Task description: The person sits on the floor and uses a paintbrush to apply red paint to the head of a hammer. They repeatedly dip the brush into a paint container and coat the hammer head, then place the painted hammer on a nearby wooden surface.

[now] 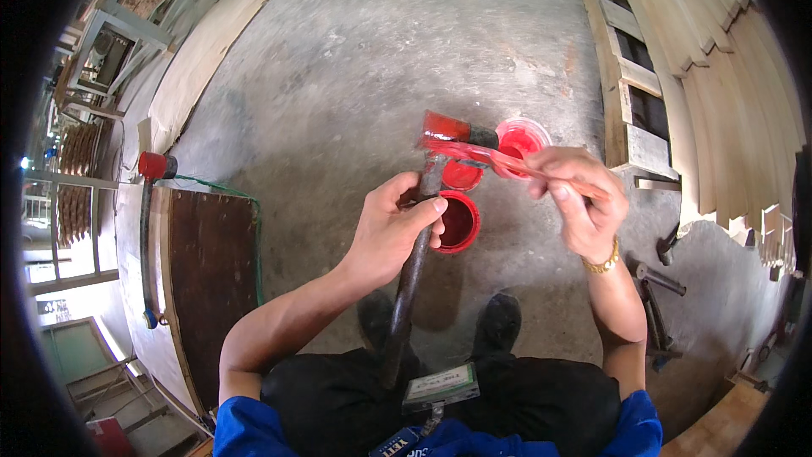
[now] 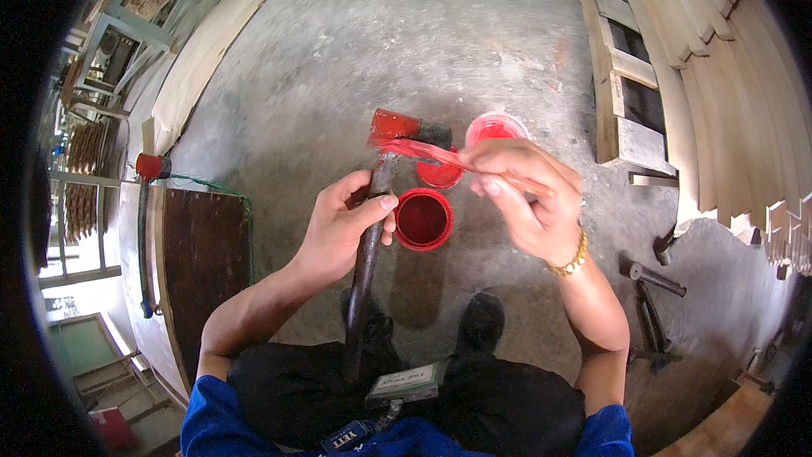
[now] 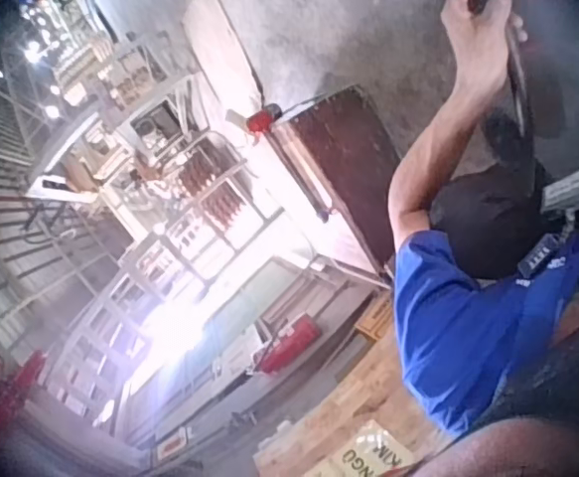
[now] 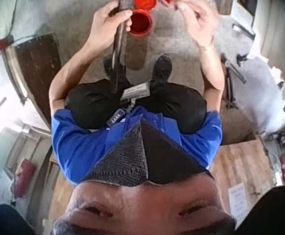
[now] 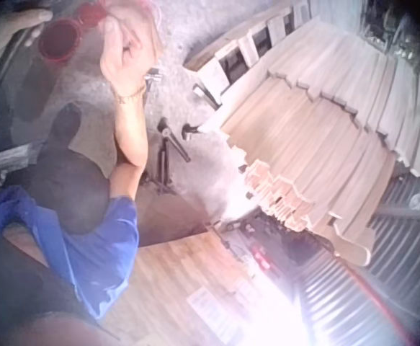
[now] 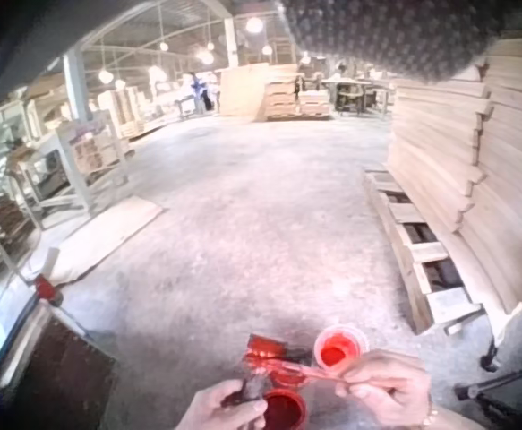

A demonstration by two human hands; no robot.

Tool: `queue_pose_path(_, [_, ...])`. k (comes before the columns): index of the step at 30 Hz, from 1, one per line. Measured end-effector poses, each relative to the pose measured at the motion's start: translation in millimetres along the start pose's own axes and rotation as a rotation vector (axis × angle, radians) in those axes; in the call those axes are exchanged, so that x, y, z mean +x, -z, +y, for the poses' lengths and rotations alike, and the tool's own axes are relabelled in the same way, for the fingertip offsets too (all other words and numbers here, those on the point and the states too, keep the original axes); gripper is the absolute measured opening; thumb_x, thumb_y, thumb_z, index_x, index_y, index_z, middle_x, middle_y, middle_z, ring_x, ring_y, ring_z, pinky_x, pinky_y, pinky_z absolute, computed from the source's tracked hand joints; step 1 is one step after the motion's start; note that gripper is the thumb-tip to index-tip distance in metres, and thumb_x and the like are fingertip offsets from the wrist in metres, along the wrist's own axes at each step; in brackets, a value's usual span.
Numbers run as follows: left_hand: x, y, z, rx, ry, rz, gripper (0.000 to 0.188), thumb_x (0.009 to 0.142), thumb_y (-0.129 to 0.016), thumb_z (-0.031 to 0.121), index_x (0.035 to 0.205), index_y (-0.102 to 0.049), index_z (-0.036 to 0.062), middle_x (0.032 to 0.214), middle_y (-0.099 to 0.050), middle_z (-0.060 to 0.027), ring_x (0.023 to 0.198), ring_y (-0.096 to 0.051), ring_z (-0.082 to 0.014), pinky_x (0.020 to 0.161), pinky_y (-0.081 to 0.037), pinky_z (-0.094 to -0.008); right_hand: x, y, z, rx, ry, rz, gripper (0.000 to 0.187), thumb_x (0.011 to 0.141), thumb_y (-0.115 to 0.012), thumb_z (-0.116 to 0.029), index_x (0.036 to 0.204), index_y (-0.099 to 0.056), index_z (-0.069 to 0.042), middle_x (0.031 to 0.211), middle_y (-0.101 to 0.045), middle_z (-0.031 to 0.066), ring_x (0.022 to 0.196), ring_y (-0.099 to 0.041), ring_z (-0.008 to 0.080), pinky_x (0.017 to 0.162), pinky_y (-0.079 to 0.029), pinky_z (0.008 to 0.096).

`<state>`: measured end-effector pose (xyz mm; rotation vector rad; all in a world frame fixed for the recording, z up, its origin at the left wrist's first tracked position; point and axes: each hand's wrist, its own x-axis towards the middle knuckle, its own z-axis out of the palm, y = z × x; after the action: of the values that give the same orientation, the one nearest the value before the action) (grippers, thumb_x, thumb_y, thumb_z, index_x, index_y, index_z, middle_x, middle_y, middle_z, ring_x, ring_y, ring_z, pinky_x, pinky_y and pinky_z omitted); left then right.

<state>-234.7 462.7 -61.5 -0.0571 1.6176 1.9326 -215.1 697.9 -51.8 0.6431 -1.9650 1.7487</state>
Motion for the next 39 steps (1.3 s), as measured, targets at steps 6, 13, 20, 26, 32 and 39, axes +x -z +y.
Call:
queue_pose_path(6, [1,-1,-1,0.008,0.001,0.027,0.011,0.089,-0.058,0.01,0.093,-0.053,0.0006,0.074,-0.057,-0.0044,0.066,-0.054,-0.0103,0.058,-0.046,-0.0258,0,1,-7,0.129,0.036,0.084,0.01,0.086,-0.057,0.0,0.095,-0.059,0.005,0.096,-0.063,0.0215,0.07,-0.063,0.0188,0.062,-0.053,0.0282])
queue_pose_path(13, [0,0,-4,0.005,0.001,0.038,0.011,0.088,-0.058,0.009,0.094,-0.053,0.0004,0.075,-0.057,-0.0044,0.067,-0.056,-0.0105,0.058,-0.047,-0.026,11,0,0,0.063,-0.052,0.059,0.011,0.086,-0.06,-0.003,0.095,-0.061,0.003,0.089,-0.065,0.0178,0.077,-0.064,0.0193,0.067,-0.053,0.0304])
queue_pose_path(20, [3,-1,-6,0.024,0.015,0.062,0.013,0.088,-0.059,0.009,0.096,-0.053,0.0007,0.075,-0.057,-0.0039,0.066,-0.056,-0.0092,0.058,-0.048,-0.025,7,-10,3,-0.035,-0.019,-0.06,0.011,0.084,-0.058,0.002,0.094,-0.061,0.004,0.091,-0.066,0.0166,0.077,-0.064,0.0207,0.071,-0.053,0.0306])
queue_pose_path(26, [5,0,-9,0.039,0.0,0.078,0.014,0.087,-0.061,0.008,0.097,-0.054,0.0008,0.076,-0.057,-0.0036,0.065,-0.056,-0.0088,0.057,-0.048,-0.0249,9,-8,-1,0.091,0.066,-0.032,0.007,0.083,-0.061,0.001,0.09,-0.062,0.004,0.087,-0.066,0.0157,0.082,-0.066,0.0249,0.074,-0.053,0.0342])
queue_pose_path(32, [7,-2,-12,-0.047,0.007,0.084,0.014,0.086,-0.061,0.008,0.096,-0.054,0.0002,0.074,-0.056,-0.0039,0.064,-0.055,-0.0091,0.056,-0.047,-0.0247,13,-2,4,-0.034,0.024,0.005,0.012,0.084,-0.062,-0.002,0.094,-0.061,0.003,0.09,-0.065,0.017,0.078,-0.065,0.0222,0.072,-0.053,0.0337])
queue_pose_path(39, [8,3,-14,-0.109,-0.017,0.016,0.015,0.087,-0.061,0.011,0.095,-0.054,0.0,0.074,-0.057,-0.0046,0.064,-0.055,-0.0102,0.056,-0.045,-0.0253,15,0,6,-0.124,-0.032,-0.163,0.01,0.088,-0.055,-0.001,0.095,-0.059,0.005,0.095,-0.064,0.0162,0.069,-0.061,0.0126,0.063,-0.051,0.0253])
